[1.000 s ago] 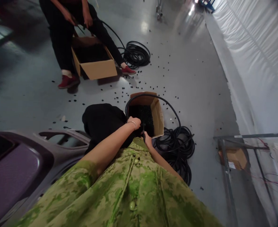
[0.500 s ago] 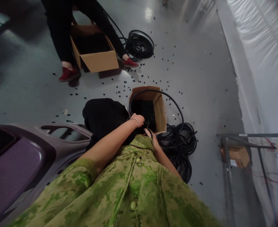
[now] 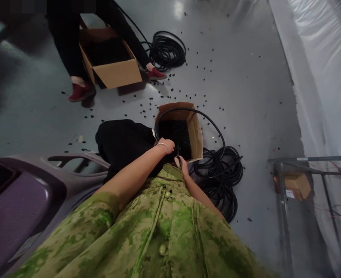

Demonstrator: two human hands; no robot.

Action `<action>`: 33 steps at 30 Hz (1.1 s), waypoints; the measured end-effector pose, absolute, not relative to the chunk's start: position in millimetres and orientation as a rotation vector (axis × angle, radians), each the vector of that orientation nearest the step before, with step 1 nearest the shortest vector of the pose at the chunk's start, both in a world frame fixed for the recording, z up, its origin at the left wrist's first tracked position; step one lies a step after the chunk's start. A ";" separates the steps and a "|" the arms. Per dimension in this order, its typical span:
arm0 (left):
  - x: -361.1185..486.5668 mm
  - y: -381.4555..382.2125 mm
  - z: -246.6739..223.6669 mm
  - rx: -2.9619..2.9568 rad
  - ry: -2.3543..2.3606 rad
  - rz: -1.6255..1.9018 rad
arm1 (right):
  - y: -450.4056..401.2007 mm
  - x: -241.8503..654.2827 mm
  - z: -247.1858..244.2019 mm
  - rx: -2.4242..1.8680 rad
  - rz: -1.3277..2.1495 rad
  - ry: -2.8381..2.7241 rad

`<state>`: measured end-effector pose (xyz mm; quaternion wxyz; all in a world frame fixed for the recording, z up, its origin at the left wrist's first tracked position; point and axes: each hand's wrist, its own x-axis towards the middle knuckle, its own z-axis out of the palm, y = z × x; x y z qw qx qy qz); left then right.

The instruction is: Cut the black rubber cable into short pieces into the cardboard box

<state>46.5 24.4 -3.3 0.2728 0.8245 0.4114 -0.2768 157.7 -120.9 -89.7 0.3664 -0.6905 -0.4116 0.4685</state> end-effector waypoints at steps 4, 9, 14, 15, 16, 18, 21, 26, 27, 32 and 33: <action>46.9 24.5 -2.9 2.215 1.153 -0.751 | -119.9 156.0 -97.7 -1.828 1.142 -1.099; 44.9 22.5 2.7 2.216 1.220 -0.824 | -122.2 156.1 -98.0 -1.886 1.115 -1.090; 45.4 20.2 9.5 2.225 1.247 -0.736 | -127.0 165.3 -88.0 -1.743 1.211 -1.072; 46.0 19.9 10.8 2.237 1.248 -0.728 | -128.5 168.1 -85.3 -1.704 1.258 -1.056; 46.5 19.7 11.9 2.244 1.250 -0.725 | -130.1 170.9 -82.6 -1.666 1.306 -1.035; 47.5 19.2 13.4 2.255 1.263 -0.703 | -132.9 176.0 -77.5 -1.607 1.394 -0.982; 48.0 18.3 13.8 2.283 1.302 -0.634 | -134.6 180.0 -72.0 -1.595 1.475 -0.895; 48.1 17.8 12.3 2.248 1.289 -0.589 | -129.5 177.7 -70.5 -1.592 1.437 -0.938; 48.1 17.8 12.1 2.232 1.288 -0.575 | -128.4 177.0 -70.9 -1.587 1.418 -0.956; 48.6 16.7 14.4 2.232 1.305 -0.553 | -126.3 176.1 -72.0 -1.588 1.385 -0.989; 48.8 16.3 15.8 2.240 1.303 -0.565 | -126.3 176.0 -71.9 -1.591 1.381 -0.992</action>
